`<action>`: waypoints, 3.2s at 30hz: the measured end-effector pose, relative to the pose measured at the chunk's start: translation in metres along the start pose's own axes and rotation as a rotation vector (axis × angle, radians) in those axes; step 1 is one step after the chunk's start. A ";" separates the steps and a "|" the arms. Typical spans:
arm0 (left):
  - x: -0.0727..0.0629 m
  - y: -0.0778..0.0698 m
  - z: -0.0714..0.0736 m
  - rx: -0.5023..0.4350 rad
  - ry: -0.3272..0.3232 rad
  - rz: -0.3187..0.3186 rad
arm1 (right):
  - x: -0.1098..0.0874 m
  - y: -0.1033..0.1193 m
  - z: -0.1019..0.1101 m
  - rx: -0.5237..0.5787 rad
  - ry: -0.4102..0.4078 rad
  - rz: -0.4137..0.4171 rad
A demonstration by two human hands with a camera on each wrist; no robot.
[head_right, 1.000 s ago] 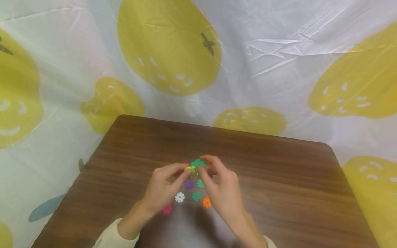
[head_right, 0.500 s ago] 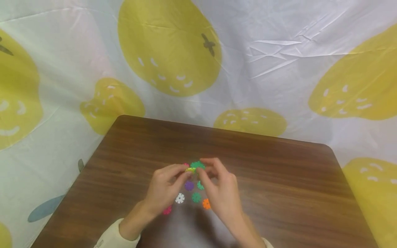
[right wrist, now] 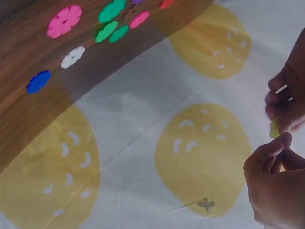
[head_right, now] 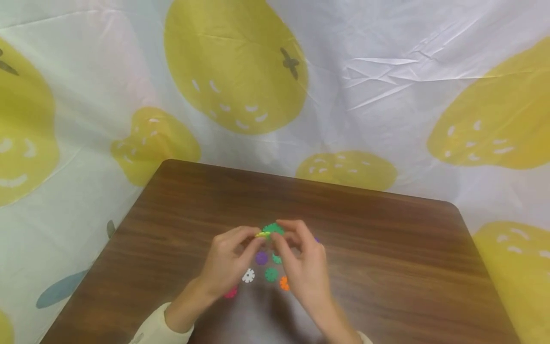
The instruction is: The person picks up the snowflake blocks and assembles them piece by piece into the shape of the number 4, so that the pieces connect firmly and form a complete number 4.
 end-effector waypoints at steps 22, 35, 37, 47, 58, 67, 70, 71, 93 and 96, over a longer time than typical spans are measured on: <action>-0.020 0.040 0.010 -0.463 -0.059 0.590 | 0.009 -0.011 0.011 -0.192 0.077 0.007; -0.027 0.046 0.021 -0.478 -0.077 0.615 | 0.033 -0.096 0.035 -0.504 0.067 -0.004; -0.027 0.045 0.021 -0.484 -0.077 0.607 | 0.032 -0.110 0.032 -0.526 0.091 -0.015; -0.027 0.045 0.023 -0.488 -0.092 0.613 | 0.027 -0.165 0.020 -0.586 0.229 -0.089; -0.028 0.044 0.023 -0.474 -0.085 0.637 | 0.018 -0.194 -0.003 -0.638 0.398 -0.103; -0.029 0.046 0.023 -0.464 -0.096 0.665 | 0.014 -0.198 -0.009 -0.691 0.402 -0.112; -0.029 0.045 0.022 -0.458 -0.096 0.662 | 0.014 -0.197 -0.009 -0.680 0.376 -0.110; -0.029 0.045 0.022 -0.453 -0.096 0.659 | 0.013 -0.196 -0.009 -0.667 0.372 -0.117; -0.036 0.046 0.026 -0.414 -0.113 0.689 | 0.019 -0.086 0.006 -0.312 0.235 -0.132; -0.034 0.046 0.026 -0.417 -0.119 0.681 | 0.021 -0.065 0.012 -0.306 0.194 -0.099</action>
Point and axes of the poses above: each hand's wrist, its own x-axis towards the middle knuckle, its own z-axis out of the back of the hand, y = z × x, the point moved 8 cm from there along x, towards the middle knuckle, and after that the axes turned 12 degrees about -x, right-handed, at the moved point
